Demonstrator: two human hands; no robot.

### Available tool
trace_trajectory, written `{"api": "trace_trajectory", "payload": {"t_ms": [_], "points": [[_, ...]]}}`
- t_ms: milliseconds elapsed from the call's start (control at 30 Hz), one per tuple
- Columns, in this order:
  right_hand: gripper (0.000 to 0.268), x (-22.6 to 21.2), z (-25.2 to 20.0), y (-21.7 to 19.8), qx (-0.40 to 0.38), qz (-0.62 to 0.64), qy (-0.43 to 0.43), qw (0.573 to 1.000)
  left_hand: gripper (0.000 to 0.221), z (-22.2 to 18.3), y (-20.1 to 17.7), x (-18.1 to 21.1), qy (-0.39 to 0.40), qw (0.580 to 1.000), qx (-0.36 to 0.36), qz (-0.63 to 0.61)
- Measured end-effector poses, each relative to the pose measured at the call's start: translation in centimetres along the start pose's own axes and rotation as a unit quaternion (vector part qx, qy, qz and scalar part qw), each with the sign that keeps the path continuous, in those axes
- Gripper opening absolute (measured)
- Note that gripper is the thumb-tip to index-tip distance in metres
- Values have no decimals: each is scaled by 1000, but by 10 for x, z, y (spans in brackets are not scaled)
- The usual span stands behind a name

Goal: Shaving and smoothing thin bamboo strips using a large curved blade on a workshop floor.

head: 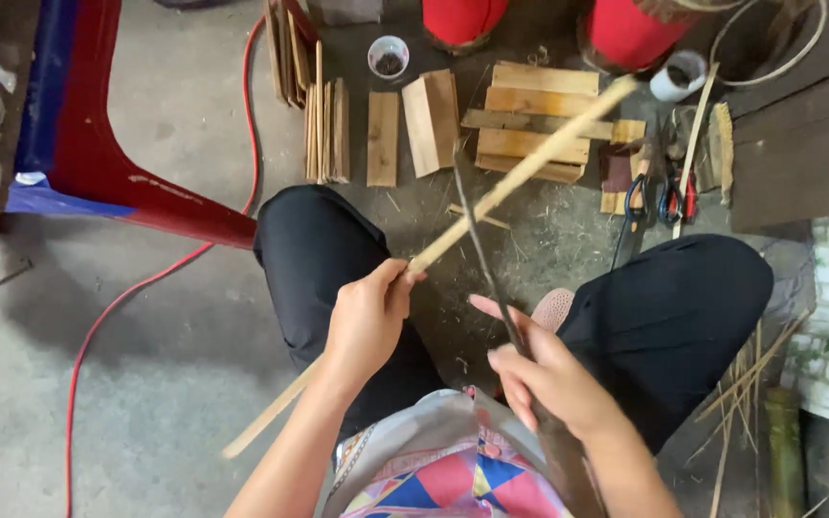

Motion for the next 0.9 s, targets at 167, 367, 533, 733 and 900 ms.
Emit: {"api": "trace_trajectory", "payload": {"t_ms": [167, 367, 533, 733, 900], "points": [[62, -12, -3, 2, 1, -27, 13, 1000, 22, 21, 29, -35, 25, 981, -6, 191], [61, -28, -15, -4, 105, -292, 62, 949, 14, 19, -26, -14, -57, 990, 98, 89], [53, -15, -22, 1, 70, -333, 89, 936, 21, 4, -51, 27, 175, 960, 202, -84], [57, -11, -40, -8, 73, -318, 92, 941, 8, 52, -25, 22, 113, 969, 179, 127], [50, 2, -53, -14, 77, -271, 81, 956, 12, 36, -33, 44, 150, 985, 80, 30]]}}
Point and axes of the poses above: each hand's wrist, its own z-axis towards the middle knuckle, its own y-axis out of the palm, x = y × z, the point moved 3 cm from there along z, towards the middle knuckle, and after that the axes turned 15 degrees about -y, right-handed, at the moved point
